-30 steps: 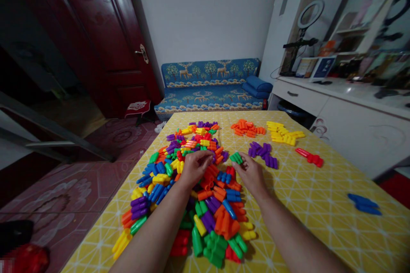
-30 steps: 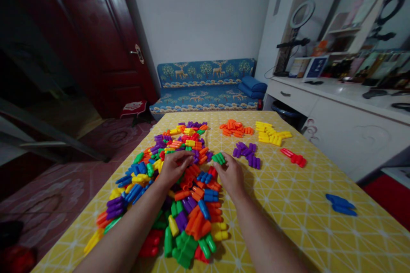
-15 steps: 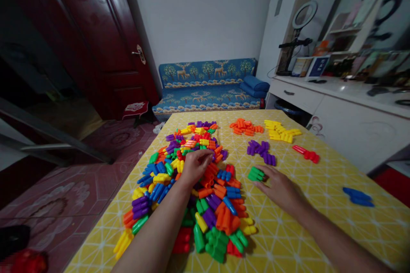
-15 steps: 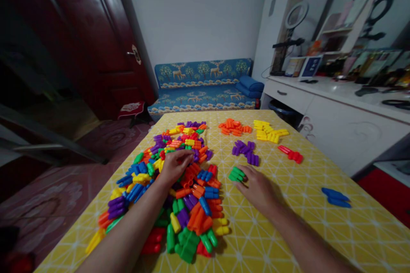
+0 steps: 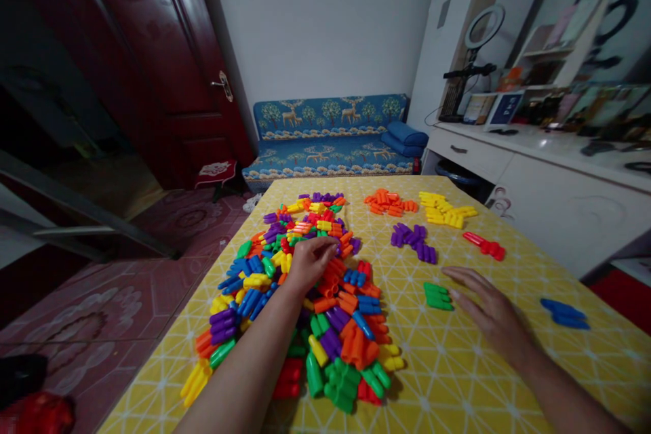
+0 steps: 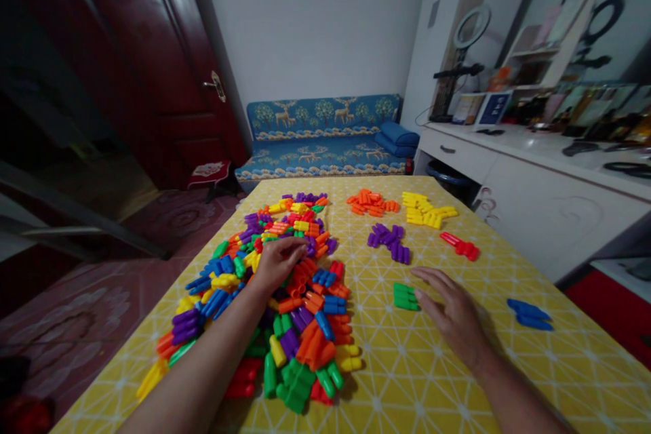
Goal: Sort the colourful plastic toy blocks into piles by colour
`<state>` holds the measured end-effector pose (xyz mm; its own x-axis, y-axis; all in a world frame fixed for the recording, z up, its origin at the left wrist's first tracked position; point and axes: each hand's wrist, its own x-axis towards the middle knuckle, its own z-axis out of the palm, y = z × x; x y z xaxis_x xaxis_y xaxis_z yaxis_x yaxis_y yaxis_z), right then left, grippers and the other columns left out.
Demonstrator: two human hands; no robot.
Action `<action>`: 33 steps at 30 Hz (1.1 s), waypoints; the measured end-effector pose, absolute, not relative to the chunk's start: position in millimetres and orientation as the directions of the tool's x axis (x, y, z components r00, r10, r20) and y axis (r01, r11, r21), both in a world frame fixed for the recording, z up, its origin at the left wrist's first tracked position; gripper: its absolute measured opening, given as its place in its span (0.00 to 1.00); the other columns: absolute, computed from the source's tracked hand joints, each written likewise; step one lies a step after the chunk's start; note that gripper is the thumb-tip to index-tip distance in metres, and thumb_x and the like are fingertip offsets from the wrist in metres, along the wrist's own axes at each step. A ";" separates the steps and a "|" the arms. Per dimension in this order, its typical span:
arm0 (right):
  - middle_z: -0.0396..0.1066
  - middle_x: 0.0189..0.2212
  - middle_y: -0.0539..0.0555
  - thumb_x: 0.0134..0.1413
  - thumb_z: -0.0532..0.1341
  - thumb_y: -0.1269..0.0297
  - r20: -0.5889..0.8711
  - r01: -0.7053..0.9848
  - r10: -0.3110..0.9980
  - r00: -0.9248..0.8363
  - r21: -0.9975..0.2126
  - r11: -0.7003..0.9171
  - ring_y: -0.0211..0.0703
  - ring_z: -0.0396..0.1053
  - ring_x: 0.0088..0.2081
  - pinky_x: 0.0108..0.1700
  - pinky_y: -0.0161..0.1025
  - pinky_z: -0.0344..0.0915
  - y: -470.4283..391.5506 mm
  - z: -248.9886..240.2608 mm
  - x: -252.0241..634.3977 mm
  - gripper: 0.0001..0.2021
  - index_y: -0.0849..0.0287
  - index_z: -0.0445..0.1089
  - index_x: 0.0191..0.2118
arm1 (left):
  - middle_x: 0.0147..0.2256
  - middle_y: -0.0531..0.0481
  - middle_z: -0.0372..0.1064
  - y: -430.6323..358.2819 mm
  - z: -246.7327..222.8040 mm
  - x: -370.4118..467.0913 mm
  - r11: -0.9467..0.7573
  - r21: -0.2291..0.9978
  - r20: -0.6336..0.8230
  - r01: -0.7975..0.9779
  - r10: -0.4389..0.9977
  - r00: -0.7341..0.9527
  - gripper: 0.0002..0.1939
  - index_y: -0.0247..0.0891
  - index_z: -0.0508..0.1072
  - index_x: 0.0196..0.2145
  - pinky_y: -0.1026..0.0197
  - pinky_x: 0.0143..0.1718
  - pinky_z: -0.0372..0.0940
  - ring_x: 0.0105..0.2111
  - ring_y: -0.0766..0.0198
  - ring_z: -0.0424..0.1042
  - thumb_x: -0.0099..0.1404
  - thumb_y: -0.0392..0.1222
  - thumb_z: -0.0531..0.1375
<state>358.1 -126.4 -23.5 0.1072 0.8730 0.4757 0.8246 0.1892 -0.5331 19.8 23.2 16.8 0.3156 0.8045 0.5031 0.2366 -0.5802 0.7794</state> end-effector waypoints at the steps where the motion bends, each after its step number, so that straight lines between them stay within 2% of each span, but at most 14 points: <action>1: 0.73 0.48 0.58 0.59 0.55 0.53 0.491 0.792 0.851 0.184 -0.587 0.167 0.52 0.71 0.51 0.52 0.50 0.69 -126.1 -20.4 357.2 0.17 0.55 0.73 0.47 | 0.29 0.48 0.77 23.5 16.3 19.9 -0.578 0.784 0.502 0.229 0.806 0.315 0.08 0.37 0.79 0.35 0.64 0.32 0.70 0.28 0.63 0.75 0.62 0.41 0.61; 3: 0.75 0.43 0.58 0.60 0.54 0.52 0.510 0.730 0.812 0.284 -0.664 0.162 0.52 0.72 0.47 0.49 0.48 0.70 -124.1 -12.5 348.8 0.16 0.55 0.74 0.41 | 0.30 0.48 0.78 24.7 14.7 20.2 -0.575 0.786 0.500 0.227 0.808 0.312 0.09 0.37 0.79 0.36 0.64 0.32 0.70 0.29 0.62 0.76 0.62 0.42 0.61; 6: 0.75 0.40 0.59 0.61 0.55 0.55 0.526 0.663 0.813 0.251 -0.705 0.251 0.51 0.72 0.45 0.48 0.46 0.70 -114.4 1.0 314.5 0.13 0.54 0.74 0.38 | 0.31 0.47 0.78 27.1 11.4 19.8 -0.575 0.779 0.498 0.249 0.809 0.311 0.10 0.37 0.79 0.37 0.64 0.32 0.70 0.30 0.62 0.76 0.63 0.43 0.61; 10: 0.75 0.41 0.57 0.60 0.57 0.56 0.482 0.562 0.867 0.129 -0.756 0.336 0.48 0.73 0.43 0.44 0.43 0.71 -84.8 6.1 249.2 0.12 0.55 0.74 0.40 | 0.31 0.47 0.78 26.9 9.2 18.1 -0.562 0.789 0.489 0.248 0.819 0.300 0.11 0.37 0.79 0.38 0.64 0.31 0.70 0.29 0.62 0.76 0.64 0.43 0.59; 14: 0.75 0.42 0.56 0.59 0.57 0.55 0.448 0.501 0.876 0.178 -0.808 0.311 0.47 0.73 0.44 0.44 0.44 0.71 -54.1 -9.6 213.6 0.12 0.55 0.73 0.42 | 0.27 0.49 0.76 20.4 16.2 19.3 -0.526 0.826 0.479 0.200 0.844 0.242 0.13 0.37 0.79 0.36 0.64 0.30 0.69 0.26 0.63 0.74 0.64 0.49 0.60; 16: 0.75 0.42 0.54 0.59 0.57 0.55 0.439 0.480 0.876 0.199 -0.823 0.304 0.47 0.73 0.44 0.46 0.45 0.71 -47.1 -17.4 211.7 0.12 0.53 0.73 0.41 | 0.26 0.49 0.75 18.7 25.7 21.9 -0.446 0.892 0.428 0.070 0.885 0.182 0.18 0.36 0.78 0.34 0.63 0.29 0.69 0.26 0.63 0.74 0.64 0.54 0.60; 18: 0.76 0.40 0.54 0.61 0.55 0.54 0.426 0.456 0.883 0.196 -0.837 0.302 0.46 0.73 0.43 0.46 0.44 0.70 -45.6 -21.9 215.3 0.12 0.53 0.73 0.39 | 0.27 0.47 0.76 22.4 39.2 24.1 -0.323 0.935 0.340 -0.143 0.933 0.116 0.24 0.34 0.77 0.36 0.63 0.29 0.70 0.25 0.63 0.74 0.64 0.60 0.57; 21: 0.76 0.38 0.54 0.62 0.54 0.53 0.410 0.428 0.891 0.195 -0.853 0.299 0.46 0.73 0.42 0.46 0.42 0.70 -47.4 -24.0 221.2 0.15 0.54 0.73 0.37 | 0.29 0.44 0.76 42.0 61.5 23.4 -0.177 0.922 0.225 -0.345 0.969 0.104 0.30 0.33 0.75 0.40 0.64 0.29 0.69 0.26 0.64 0.75 0.64 0.65 0.53; 23: 0.75 0.39 0.55 0.62 0.53 0.53 0.408 0.421 0.893 0.188 -0.855 0.302 0.47 0.73 0.43 0.47 0.42 0.69 -47.9 -24.1 222.2 0.15 0.56 0.73 0.38 | 0.30 0.44 0.76 62.6 72.6 20.6 -0.148 0.953 0.202 -0.264 0.961 0.189 0.29 0.33 0.75 0.41 0.64 0.30 0.70 0.28 0.64 0.76 0.63 0.64 0.55; 25: 0.75 0.39 0.55 0.62 0.53 0.53 0.419 0.422 0.892 0.171 -0.849 0.318 0.47 0.72 0.43 0.49 0.43 0.68 -47.7 -23.6 221.4 0.15 0.56 0.73 0.37 | 0.33 0.44 0.77 84.9 78.1 18.3 -0.265 0.964 0.247 0.010 0.913 0.324 0.25 0.33 0.75 0.43 0.64 0.31 0.69 0.30 0.63 0.76 0.63 0.58 0.57; 27: 0.75 0.38 0.55 0.63 0.53 0.53 0.428 0.424 0.890 0.158 -0.843 0.330 0.46 0.72 0.43 0.49 0.43 0.67 -47.4 -22.3 220.0 0.16 0.55 0.73 0.36 | 0.34 0.44 0.78 105.1 78.1 18.2 -0.465 0.827 0.275 0.316 0.825 0.493 0.20 0.33 0.76 0.44 0.64 0.31 0.69 0.31 0.62 0.76 0.60 0.49 0.60; 28: 0.75 0.38 0.55 0.63 0.52 0.53 0.430 0.423 0.889 0.158 -0.843 0.333 0.46 0.72 0.43 0.49 0.43 0.67 -47.3 -21.3 219.5 0.16 0.55 0.73 0.36 | 0.35 0.44 0.78 113.4 76.7 19.3 -0.523 0.757 0.264 0.391 0.793 0.549 0.18 0.33 0.77 0.43 0.63 0.32 0.69 0.32 0.61 0.76 0.56 0.44 0.63; 31: 0.74 0.36 0.56 0.63 0.52 0.52 0.431 0.418 0.888 0.162 -0.845 0.334 0.47 0.72 0.42 0.48 0.43 0.68 -47.6 -18.8 219.1 0.17 0.55 0.73 0.34 | 0.40 0.46 0.79 128.9 69.9 26.2 -0.616 0.626 0.219 0.478 0.727 0.651 0.22 0.38 0.80 0.39 0.62 0.38 0.69 0.38 0.57 0.76 0.43 0.28 0.64; 33: 0.74 0.36 0.56 0.63 0.51 0.51 0.432 0.415 0.888 0.160 -0.845 0.337 0.47 0.72 0.42 0.48 0.43 0.68 -48.0 -18.1 219.3 0.18 0.55 0.73 0.33 | 0.42 0.48 0.78 132.4 65.1 32.6 -0.669 0.542 0.186 0.508 0.685 0.704 0.27 0.41 0.80 0.38 0.62 0.41 0.69 0.41 0.55 0.76 0.39 0.23 0.62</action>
